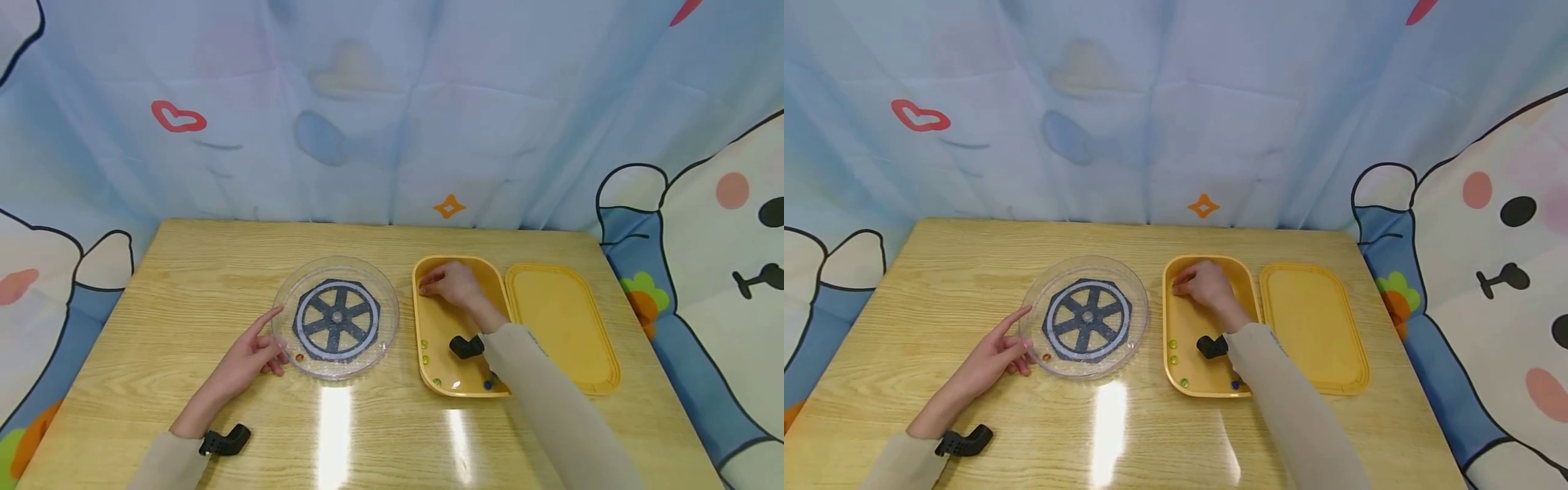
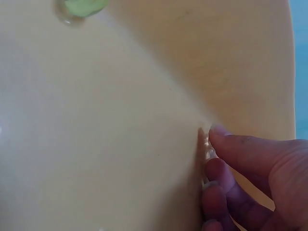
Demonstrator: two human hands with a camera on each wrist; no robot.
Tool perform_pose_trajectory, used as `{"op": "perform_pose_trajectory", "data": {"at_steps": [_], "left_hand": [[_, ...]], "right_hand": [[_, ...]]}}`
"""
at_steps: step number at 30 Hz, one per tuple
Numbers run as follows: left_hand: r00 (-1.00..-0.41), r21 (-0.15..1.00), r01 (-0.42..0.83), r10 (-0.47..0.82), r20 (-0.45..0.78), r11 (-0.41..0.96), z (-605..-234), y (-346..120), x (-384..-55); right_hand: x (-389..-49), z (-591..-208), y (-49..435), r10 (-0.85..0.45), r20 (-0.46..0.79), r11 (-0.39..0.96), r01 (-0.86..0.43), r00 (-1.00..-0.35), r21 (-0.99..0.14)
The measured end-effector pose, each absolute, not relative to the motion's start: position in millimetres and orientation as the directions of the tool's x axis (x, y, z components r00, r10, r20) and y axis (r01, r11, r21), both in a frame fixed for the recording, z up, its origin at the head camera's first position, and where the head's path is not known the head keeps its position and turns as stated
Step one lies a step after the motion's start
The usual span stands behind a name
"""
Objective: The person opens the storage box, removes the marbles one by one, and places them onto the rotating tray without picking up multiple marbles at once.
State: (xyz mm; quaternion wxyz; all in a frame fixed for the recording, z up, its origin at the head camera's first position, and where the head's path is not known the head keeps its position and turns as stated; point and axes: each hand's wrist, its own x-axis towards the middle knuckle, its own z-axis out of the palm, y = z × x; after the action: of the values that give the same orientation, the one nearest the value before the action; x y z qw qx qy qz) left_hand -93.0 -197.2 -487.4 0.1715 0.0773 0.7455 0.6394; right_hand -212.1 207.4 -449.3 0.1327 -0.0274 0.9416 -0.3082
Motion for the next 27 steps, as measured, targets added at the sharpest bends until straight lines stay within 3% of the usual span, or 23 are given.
{"op": "perform_pose_trajectory", "data": {"at_steps": [27], "left_hand": [[-0.928, 0.975, -0.113, 0.331, -0.173, 0.192, -488.6, -197.5, -92.9]], "right_hand": [[-200.2, -419.0, 217.4, -0.106, -0.227, 0.737, 0.076, -0.968, -0.671]]}}
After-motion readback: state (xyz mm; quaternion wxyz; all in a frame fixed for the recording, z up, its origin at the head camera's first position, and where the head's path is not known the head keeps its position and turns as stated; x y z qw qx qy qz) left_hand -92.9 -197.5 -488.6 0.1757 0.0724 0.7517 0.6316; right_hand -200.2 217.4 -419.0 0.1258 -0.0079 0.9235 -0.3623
